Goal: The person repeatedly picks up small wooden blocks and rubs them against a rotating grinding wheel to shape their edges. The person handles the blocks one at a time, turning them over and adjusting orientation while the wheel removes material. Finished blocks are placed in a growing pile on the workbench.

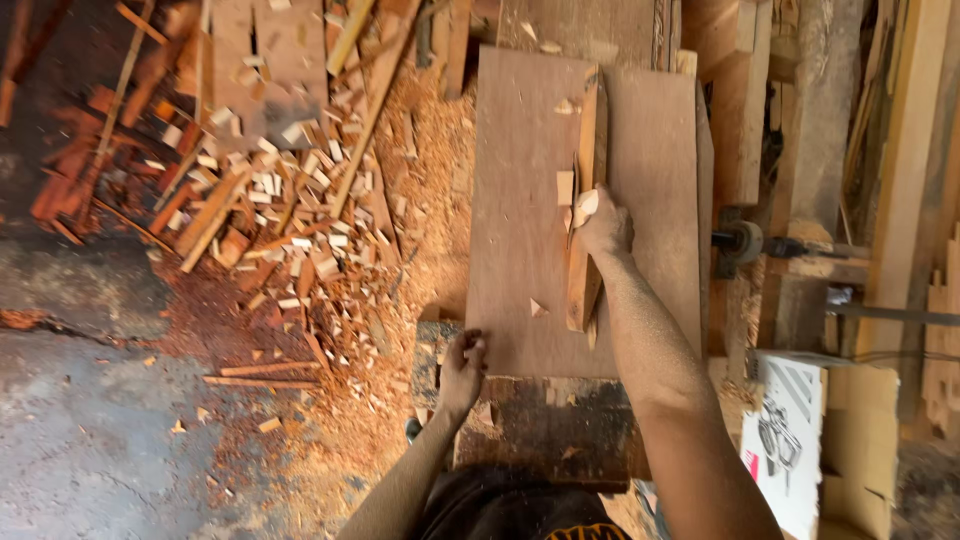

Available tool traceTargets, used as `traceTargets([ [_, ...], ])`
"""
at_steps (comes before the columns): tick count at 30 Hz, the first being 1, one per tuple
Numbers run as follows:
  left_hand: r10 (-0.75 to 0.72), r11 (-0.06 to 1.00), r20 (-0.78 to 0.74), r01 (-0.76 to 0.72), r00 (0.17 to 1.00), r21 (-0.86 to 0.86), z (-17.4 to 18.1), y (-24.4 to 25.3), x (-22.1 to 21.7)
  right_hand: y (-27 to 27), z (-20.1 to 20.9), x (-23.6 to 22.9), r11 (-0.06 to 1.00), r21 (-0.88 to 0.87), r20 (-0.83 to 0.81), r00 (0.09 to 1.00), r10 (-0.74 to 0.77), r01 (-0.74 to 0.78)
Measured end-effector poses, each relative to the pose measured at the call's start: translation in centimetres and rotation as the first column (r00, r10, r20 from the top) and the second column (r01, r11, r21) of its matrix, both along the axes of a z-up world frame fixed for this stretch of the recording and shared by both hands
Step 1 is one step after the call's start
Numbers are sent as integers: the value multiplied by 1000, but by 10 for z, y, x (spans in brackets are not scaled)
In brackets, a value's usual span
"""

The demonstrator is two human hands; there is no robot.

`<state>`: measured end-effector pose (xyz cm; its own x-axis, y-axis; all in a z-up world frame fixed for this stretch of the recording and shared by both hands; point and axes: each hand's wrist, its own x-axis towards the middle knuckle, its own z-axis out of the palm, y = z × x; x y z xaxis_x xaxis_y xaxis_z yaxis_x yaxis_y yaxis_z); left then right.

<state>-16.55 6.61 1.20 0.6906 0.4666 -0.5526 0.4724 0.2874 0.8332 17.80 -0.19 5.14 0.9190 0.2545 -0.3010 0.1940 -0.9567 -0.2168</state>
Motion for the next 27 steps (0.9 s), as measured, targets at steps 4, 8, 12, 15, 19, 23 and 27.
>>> traceTargets([
  [4,-10,1000,-83,8,996,-22,-9,-9,-30,-17,-11,-15,996,91,-31,999,22,-19],
  [8,-63,994,2,63,998,85,-10,-6,-10,-87,-4,-98,984,138,-3,994,110,-109],
  [12,-216,973,141,224,966,-45,-12,-17,35,-143,40,-162,824,461,-592,806,10,328],
  [15,-388,893,338,441,857,-94,-14,-17,83,-140,80,-175,909,320,-608,794,-18,266],
  [19,-475,808,417,572,775,-142,-15,-7,110,-133,99,-176,822,524,-528,842,107,225],
  [23,-137,967,293,191,946,-166,-29,37,151,-153,62,-190,687,611,-471,878,-83,393],
  [27,165,979,193,-184,967,83,-48,98,249,-195,20,-225,614,670,-372,904,-210,418],
])
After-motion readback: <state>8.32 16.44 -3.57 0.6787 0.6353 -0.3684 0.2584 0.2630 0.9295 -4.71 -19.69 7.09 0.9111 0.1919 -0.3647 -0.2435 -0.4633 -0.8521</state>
